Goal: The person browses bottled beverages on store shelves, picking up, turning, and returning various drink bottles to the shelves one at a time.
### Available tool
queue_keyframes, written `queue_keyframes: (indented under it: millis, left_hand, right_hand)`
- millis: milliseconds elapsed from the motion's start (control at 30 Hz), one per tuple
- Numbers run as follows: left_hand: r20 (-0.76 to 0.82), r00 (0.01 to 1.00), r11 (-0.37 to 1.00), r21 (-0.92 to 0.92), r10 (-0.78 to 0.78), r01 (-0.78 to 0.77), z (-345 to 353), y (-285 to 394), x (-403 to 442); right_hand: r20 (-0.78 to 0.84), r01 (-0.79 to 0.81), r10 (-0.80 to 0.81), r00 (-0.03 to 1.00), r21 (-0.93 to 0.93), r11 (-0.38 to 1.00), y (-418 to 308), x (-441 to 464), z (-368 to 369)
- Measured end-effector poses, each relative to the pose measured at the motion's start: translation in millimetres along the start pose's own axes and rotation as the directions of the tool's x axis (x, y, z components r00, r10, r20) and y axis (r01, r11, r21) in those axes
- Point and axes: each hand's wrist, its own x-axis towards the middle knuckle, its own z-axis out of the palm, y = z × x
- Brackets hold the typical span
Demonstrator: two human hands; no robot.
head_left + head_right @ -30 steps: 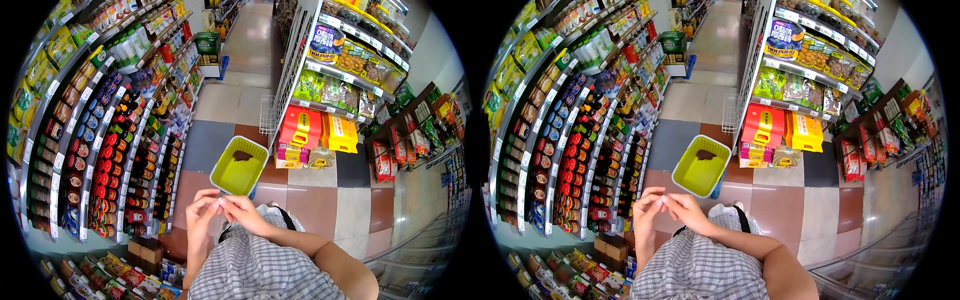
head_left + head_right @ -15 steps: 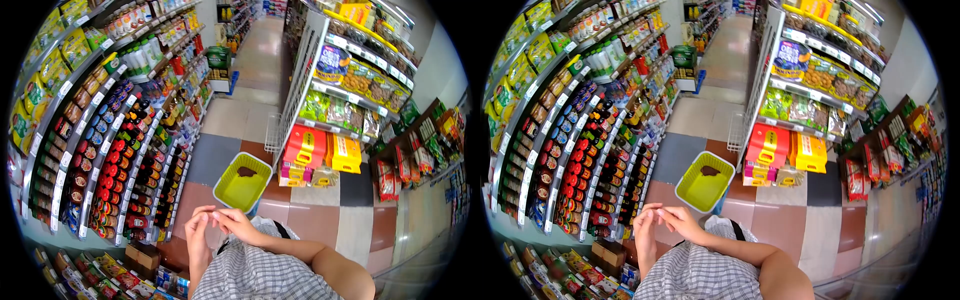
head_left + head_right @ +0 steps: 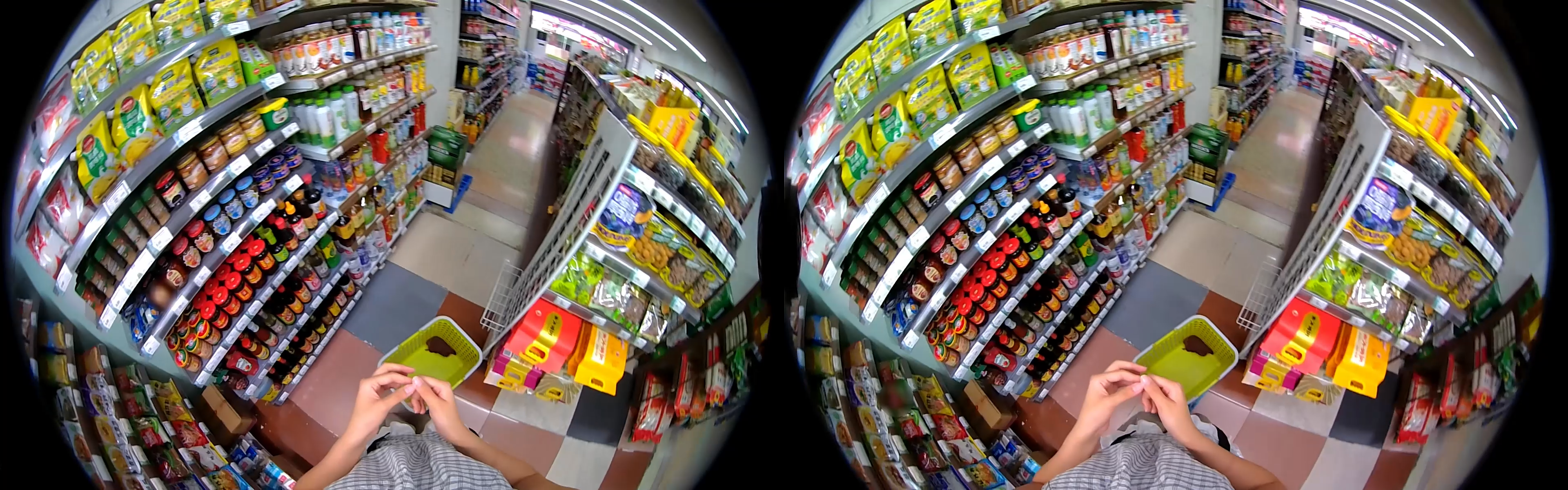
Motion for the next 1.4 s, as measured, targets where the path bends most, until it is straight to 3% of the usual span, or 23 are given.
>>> queue_keyframes:
  millis: [200, 400, 467, 867, 1067, 1400]
  left_hand:
    - [-0.097, 0.994, 0.992, -0.116, -0.054, 0.043, -19.0, 0.8, 8.0]
    - [-0.099, 0.995, 0.996, -0.085, 0.012, -0.020, -70.3, 13.9, 44.1]
    - [-0.128, 0.991, 0.995, -0.099, -0.029, 0.017, -97.2, 32.5, 54.5]
    - [-0.185, 0.977, 0.994, 0.026, 0.110, -0.107, -278.7, 100.2, 104.2]
    - [-0.233, 0.960, 0.987, 0.072, 0.155, -0.141, -294.1, 108.5, 116.1]
    - [-0.155, 0.988, 0.998, 0.068, 0.001, 0.009, -282.6, 103.3, 204.7]
  right_hand:
    - [0.063, -0.074, 0.076, 0.995, -0.038, 0.997, -2.1, 26.6, 13.7]
    - [0.067, -0.043, 0.047, 0.997, -0.066, 0.997, 10.0, 82.5, 46.1]
    - [0.078, -0.019, 0.022, 0.997, -0.046, 0.999, 17.9, 106.4, 69.7]
    - [0.179, 0.049, -0.057, 0.982, 0.045, 0.998, 47.5, 242.8, 228.6]
    - [0.172, 0.049, -0.060, 0.983, 0.067, 0.997, 44.8, 265.9, 247.7]
    - [0.043, 0.101, -0.106, 0.993, 0.116, 0.988, 42.9, 331.0, 202.8]
